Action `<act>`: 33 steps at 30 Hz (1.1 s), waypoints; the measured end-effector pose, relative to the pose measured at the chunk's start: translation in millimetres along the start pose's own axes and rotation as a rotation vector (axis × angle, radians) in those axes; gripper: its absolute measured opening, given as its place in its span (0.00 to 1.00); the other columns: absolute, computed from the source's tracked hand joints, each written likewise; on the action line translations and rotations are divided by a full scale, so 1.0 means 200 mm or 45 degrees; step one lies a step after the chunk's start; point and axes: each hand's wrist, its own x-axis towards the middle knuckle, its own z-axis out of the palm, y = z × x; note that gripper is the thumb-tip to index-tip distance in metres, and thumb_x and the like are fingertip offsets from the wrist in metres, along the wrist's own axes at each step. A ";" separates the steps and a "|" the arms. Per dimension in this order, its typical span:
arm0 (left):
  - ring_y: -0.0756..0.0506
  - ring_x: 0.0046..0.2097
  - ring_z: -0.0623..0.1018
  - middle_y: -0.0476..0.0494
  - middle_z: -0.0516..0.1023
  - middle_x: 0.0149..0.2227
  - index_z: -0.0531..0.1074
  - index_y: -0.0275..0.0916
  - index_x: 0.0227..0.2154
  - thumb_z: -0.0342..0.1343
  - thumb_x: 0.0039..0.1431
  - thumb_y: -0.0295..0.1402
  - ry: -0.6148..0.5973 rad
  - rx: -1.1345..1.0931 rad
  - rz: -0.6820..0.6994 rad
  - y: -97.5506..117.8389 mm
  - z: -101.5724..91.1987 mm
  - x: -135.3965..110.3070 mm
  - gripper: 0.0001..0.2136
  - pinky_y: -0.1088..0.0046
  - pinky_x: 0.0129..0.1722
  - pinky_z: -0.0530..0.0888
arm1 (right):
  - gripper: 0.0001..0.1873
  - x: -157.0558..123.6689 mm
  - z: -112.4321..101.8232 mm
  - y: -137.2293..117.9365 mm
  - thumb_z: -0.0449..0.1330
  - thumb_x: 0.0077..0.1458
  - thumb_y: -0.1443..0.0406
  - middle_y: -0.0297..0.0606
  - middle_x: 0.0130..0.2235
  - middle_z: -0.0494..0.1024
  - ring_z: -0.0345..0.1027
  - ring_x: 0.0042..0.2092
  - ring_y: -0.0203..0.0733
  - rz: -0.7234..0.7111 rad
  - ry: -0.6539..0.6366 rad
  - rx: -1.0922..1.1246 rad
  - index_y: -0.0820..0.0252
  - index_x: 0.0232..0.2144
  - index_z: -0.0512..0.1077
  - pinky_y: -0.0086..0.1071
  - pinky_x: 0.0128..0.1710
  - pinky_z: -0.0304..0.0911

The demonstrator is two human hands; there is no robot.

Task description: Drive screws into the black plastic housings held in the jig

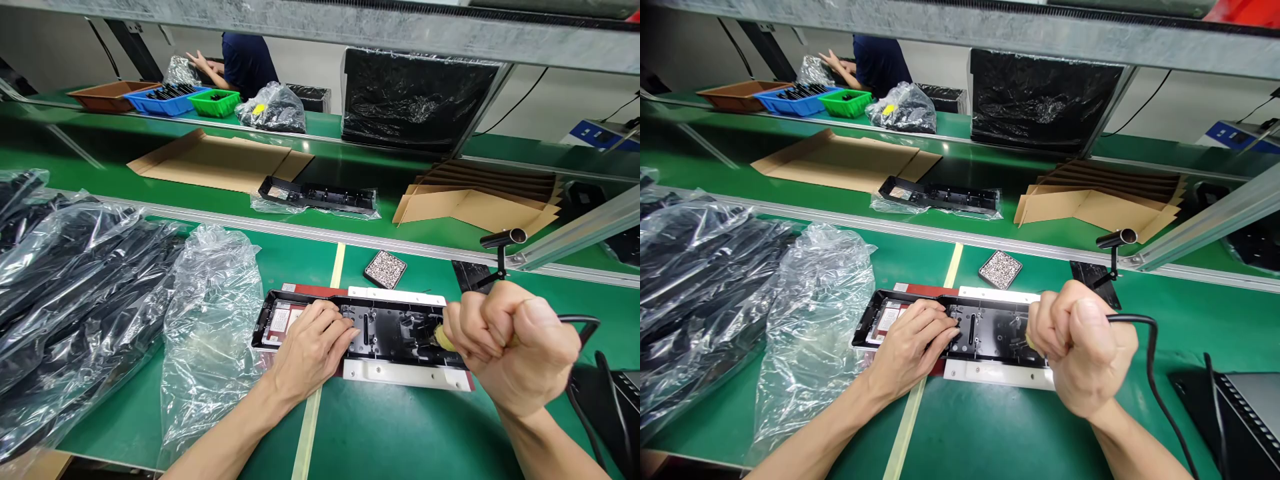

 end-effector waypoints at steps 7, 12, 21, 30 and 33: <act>0.42 0.44 0.77 0.44 0.82 0.39 0.76 0.38 0.43 0.59 0.71 0.26 0.005 -0.002 0.002 0.01 0.00 0.00 0.02 0.60 0.46 0.80 | 0.29 0.02 -0.01 -0.02 0.63 0.63 0.53 0.27 0.15 0.47 0.39 0.18 0.31 0.022 -0.057 -0.017 0.56 0.16 0.59 0.28 0.15 0.39; 0.42 0.45 0.76 0.44 0.82 0.40 0.76 0.37 0.44 0.60 0.71 0.27 -0.007 -0.004 -0.008 0.00 0.01 -0.01 0.02 0.58 0.47 0.80 | 0.31 0.02 -0.01 -0.04 0.64 0.61 0.52 0.27 0.15 0.46 0.39 0.17 0.31 0.051 -0.103 -0.035 0.57 0.17 0.54 0.27 0.15 0.40; 0.42 0.45 0.76 0.44 0.81 0.40 0.76 0.36 0.43 0.59 0.71 0.27 -0.011 0.008 -0.011 0.00 0.02 -0.01 0.02 0.57 0.47 0.80 | 0.30 0.03 -0.01 -0.04 0.65 0.61 0.51 0.27 0.14 0.47 0.40 0.17 0.31 0.075 -0.145 0.007 0.57 0.16 0.57 0.29 0.14 0.39; 0.42 0.46 0.76 0.44 0.81 0.41 0.76 0.37 0.44 0.59 0.72 0.28 -0.002 -0.024 -0.033 0.01 0.00 0.00 0.02 0.60 0.47 0.79 | 0.29 0.03 -0.02 -0.05 0.65 0.62 0.53 0.27 0.15 0.48 0.40 0.17 0.31 0.082 -0.171 0.028 0.57 0.16 0.59 0.29 0.14 0.39; 0.42 0.46 0.77 0.44 0.82 0.41 0.76 0.37 0.44 0.59 0.72 0.29 -0.003 -0.034 -0.056 0.02 0.00 0.00 0.02 0.60 0.46 0.79 | 0.28 0.04 -0.02 -0.05 0.64 0.62 0.54 0.27 0.14 0.47 0.40 0.17 0.31 0.092 -0.191 0.056 0.56 0.16 0.60 0.30 0.14 0.37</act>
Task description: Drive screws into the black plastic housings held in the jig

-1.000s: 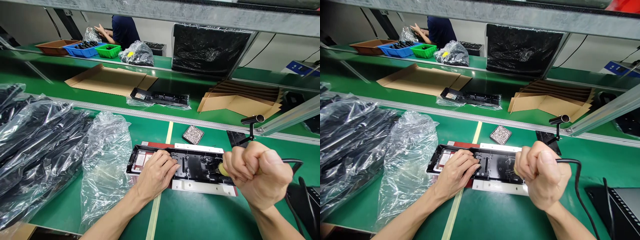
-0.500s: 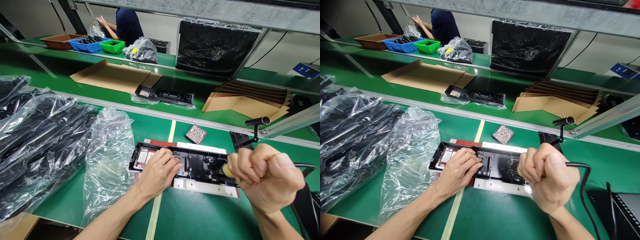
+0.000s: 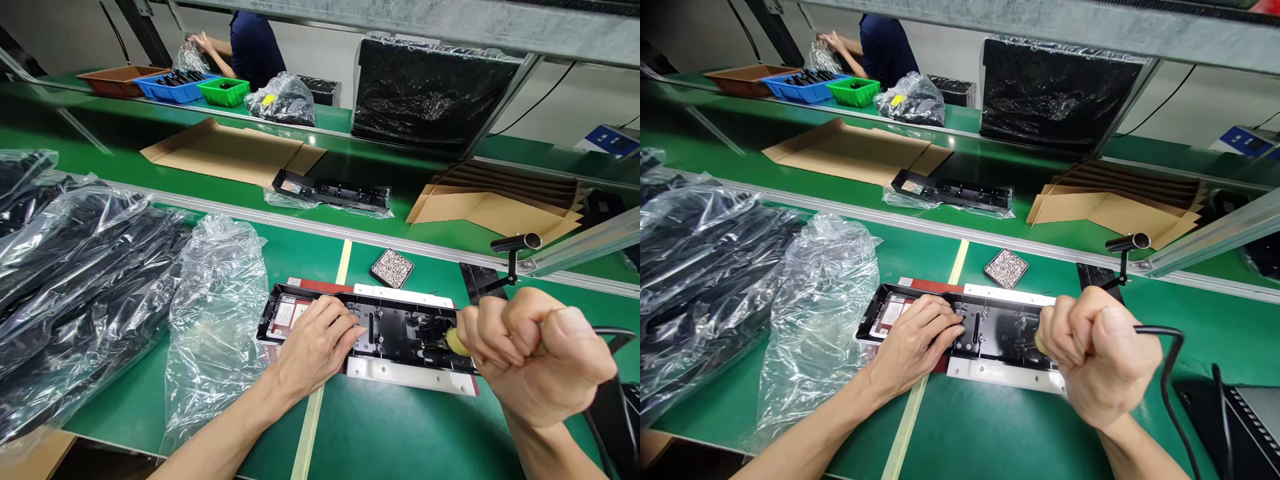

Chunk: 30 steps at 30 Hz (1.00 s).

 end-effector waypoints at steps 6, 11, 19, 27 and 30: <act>0.42 0.46 0.76 0.44 0.82 0.40 0.76 0.36 0.44 0.58 0.73 0.29 -0.019 0.018 0.007 0.00 0.01 0.00 0.03 0.59 0.47 0.79 | 0.28 0.00 0.00 0.00 0.64 0.61 0.53 0.27 0.14 0.47 0.39 0.17 0.31 0.009 -0.005 -0.018 0.57 0.17 0.58 0.32 0.14 0.36; 0.42 0.46 0.76 0.44 0.81 0.40 0.77 0.35 0.43 0.58 0.73 0.28 -0.016 0.018 0.012 0.00 0.01 0.00 0.03 0.59 0.47 0.79 | 0.29 -0.01 0.00 0.00 0.63 0.62 0.53 0.27 0.14 0.46 0.39 0.17 0.31 -0.005 -0.009 -0.018 0.57 0.17 0.57 0.32 0.14 0.37; 0.41 0.46 0.76 0.43 0.82 0.40 0.77 0.36 0.43 0.58 0.73 0.30 -0.015 0.034 0.004 0.01 0.00 0.01 0.05 0.59 0.46 0.80 | 0.28 -0.01 0.00 -0.01 0.64 0.61 0.52 0.28 0.15 0.47 0.40 0.17 0.32 -0.001 -0.028 -0.037 0.57 0.18 0.57 0.34 0.14 0.37; 0.41 0.45 0.78 0.41 0.81 0.43 0.78 0.35 0.43 0.56 0.74 0.30 -0.016 0.063 -0.009 0.01 0.00 0.01 0.06 0.59 0.43 0.80 | 0.29 -0.01 0.01 0.00 0.64 0.61 0.52 0.27 0.15 0.47 0.40 0.17 0.32 0.002 -0.029 -0.025 0.57 0.17 0.57 0.34 0.14 0.37; 0.42 0.46 0.79 0.41 0.81 0.43 0.78 0.35 0.43 0.56 0.74 0.30 -0.011 0.066 -0.004 0.01 0.00 0.01 0.06 0.59 0.44 0.81 | 0.28 -0.01 0.00 0.00 0.64 0.62 0.52 0.27 0.15 0.47 0.40 0.17 0.32 0.003 -0.048 -0.028 0.57 0.18 0.57 0.34 0.14 0.37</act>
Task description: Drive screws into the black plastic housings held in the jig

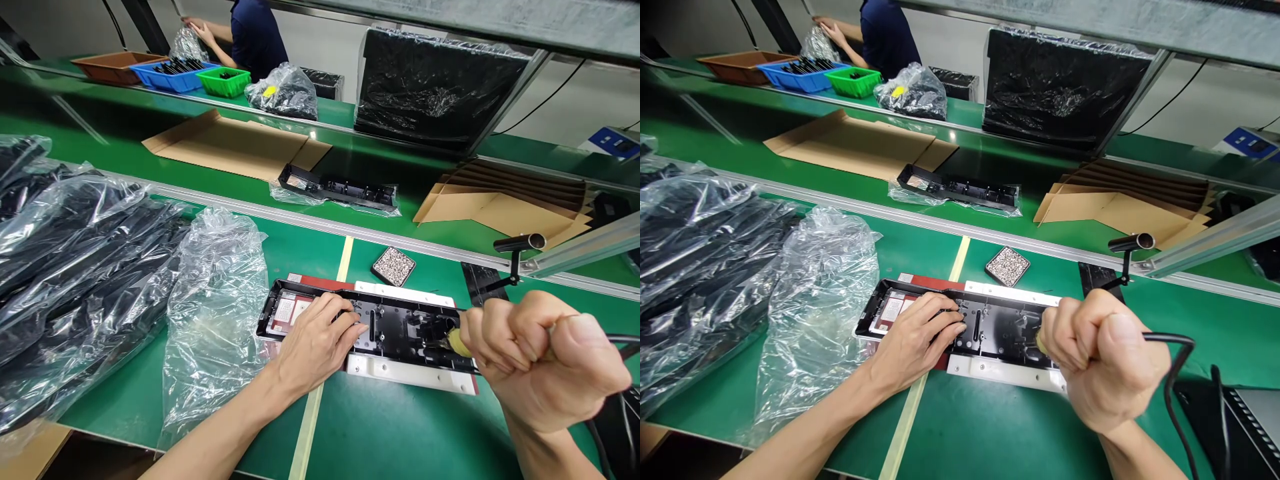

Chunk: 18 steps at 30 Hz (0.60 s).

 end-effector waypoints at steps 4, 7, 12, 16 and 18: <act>0.42 0.47 0.80 0.42 0.82 0.42 0.78 0.35 0.43 0.56 0.74 0.30 -0.006 -0.027 0.007 0.00 0.00 0.00 0.06 0.60 0.46 0.81 | 0.28 0.00 -0.01 0.00 0.62 0.63 0.52 0.27 0.16 0.47 0.40 0.18 0.33 0.005 -0.031 -0.006 0.56 0.19 0.57 0.35 0.15 0.37; 0.42 0.47 0.80 0.43 0.83 0.42 0.77 0.36 0.43 0.57 0.74 0.30 -0.021 -0.043 0.005 0.00 0.00 0.00 0.05 0.60 0.48 0.82 | 0.28 0.00 -0.01 0.00 0.62 0.64 0.52 0.27 0.16 0.47 0.40 0.18 0.33 0.008 -0.047 -0.003 0.56 0.19 0.57 0.35 0.15 0.37; 0.42 0.48 0.80 0.43 0.83 0.42 0.77 0.36 0.43 0.57 0.74 0.30 -0.035 -0.059 -0.005 0.00 0.00 0.00 0.05 0.59 0.49 0.82 | 0.27 -0.01 -0.02 0.00 0.62 0.64 0.52 0.27 0.16 0.47 0.41 0.18 0.33 -0.009 -0.034 -0.012 0.56 0.19 0.57 0.34 0.15 0.39; 0.42 0.47 0.80 0.43 0.83 0.42 0.77 0.36 0.44 0.57 0.74 0.30 -0.035 -0.058 -0.004 0.00 0.01 0.00 0.05 0.59 0.48 0.82 | 0.27 0.00 -0.01 0.00 0.62 0.63 0.52 0.27 0.16 0.47 0.40 0.18 0.33 -0.002 -0.021 -0.017 0.56 0.19 0.58 0.33 0.15 0.39; 0.42 0.47 0.80 0.43 0.83 0.42 0.77 0.35 0.44 0.57 0.74 0.30 -0.040 -0.059 -0.002 0.00 0.01 0.00 0.05 0.59 0.48 0.82 | 0.26 0.00 -0.01 0.00 0.61 0.63 0.52 0.27 0.16 0.47 0.40 0.18 0.33 -0.001 -0.022 -0.019 0.56 0.18 0.58 0.33 0.15 0.39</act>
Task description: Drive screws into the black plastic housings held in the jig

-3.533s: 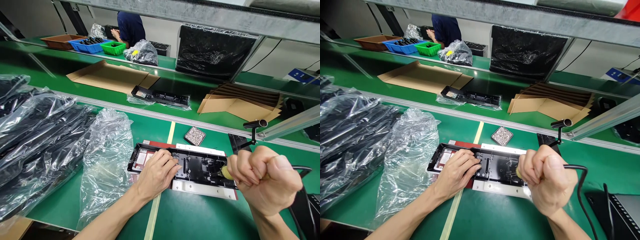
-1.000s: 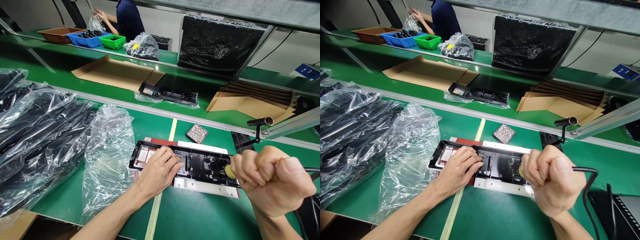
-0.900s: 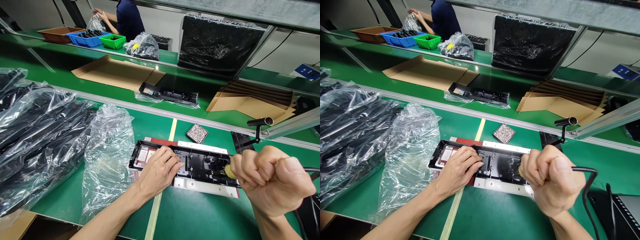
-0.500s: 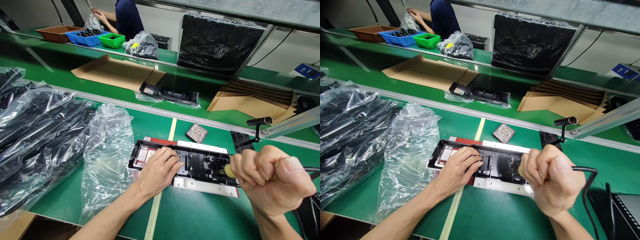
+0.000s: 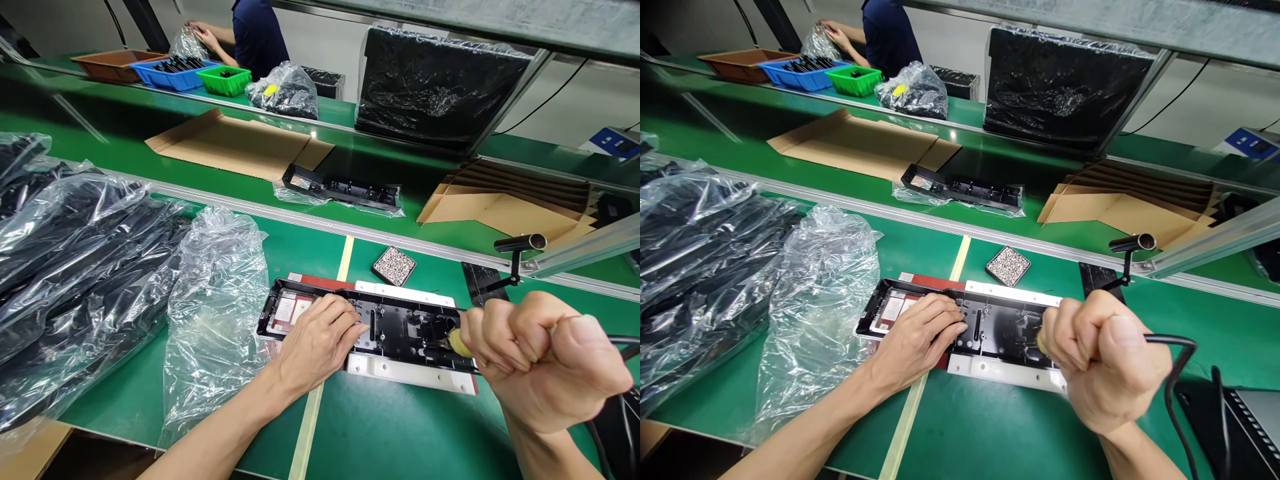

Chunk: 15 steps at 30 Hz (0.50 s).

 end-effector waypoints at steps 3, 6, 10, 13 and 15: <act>0.42 0.47 0.80 0.43 0.83 0.42 0.77 0.35 0.44 0.57 0.74 0.30 -0.001 0.004 0.001 0.00 0.00 0.00 0.05 0.58 0.49 0.82 | 0.27 0.00 0.00 0.00 0.61 0.63 0.51 0.27 0.16 0.46 0.40 0.18 0.33 0.007 0.004 -0.010 0.56 0.19 0.57 0.32 0.15 0.39; 0.42 0.47 0.80 0.43 0.83 0.42 0.77 0.36 0.44 0.57 0.74 0.30 0.003 0.016 0.008 0.00 0.00 0.00 0.05 0.58 0.49 0.82 | 0.28 0.00 0.00 0.00 0.62 0.63 0.51 0.27 0.16 0.45 0.40 0.18 0.33 0.017 0.006 -0.012 0.56 0.19 0.57 0.32 0.16 0.40; 0.42 0.48 0.80 0.42 0.83 0.43 0.77 0.36 0.44 0.57 0.74 0.30 0.001 0.023 0.021 0.00 0.00 0.00 0.05 0.58 0.49 0.83 | 0.28 -0.01 -0.01 0.00 0.62 0.64 0.51 0.27 0.17 0.46 0.41 0.19 0.33 0.016 -0.023 -0.013 0.56 0.19 0.58 0.32 0.16 0.41; 0.42 0.48 0.80 0.42 0.83 0.43 0.77 0.36 0.44 0.57 0.74 0.30 0.003 0.018 0.021 0.00 0.00 0.00 0.05 0.58 0.48 0.83 | 0.28 -0.01 -0.01 -0.01 0.62 0.64 0.51 0.27 0.17 0.46 0.41 0.19 0.33 0.020 -0.036 -0.012 0.56 0.19 0.57 0.33 0.16 0.40; 0.42 0.48 0.80 0.42 0.83 0.43 0.77 0.36 0.45 0.57 0.74 0.31 0.003 0.019 0.021 0.00 0.00 0.00 0.05 0.58 0.48 0.83 | 0.28 0.00 0.00 -0.01 0.62 0.64 0.52 0.27 0.17 0.45 0.41 0.19 0.33 0.017 -0.029 0.000 0.56 0.19 0.57 0.33 0.15 0.39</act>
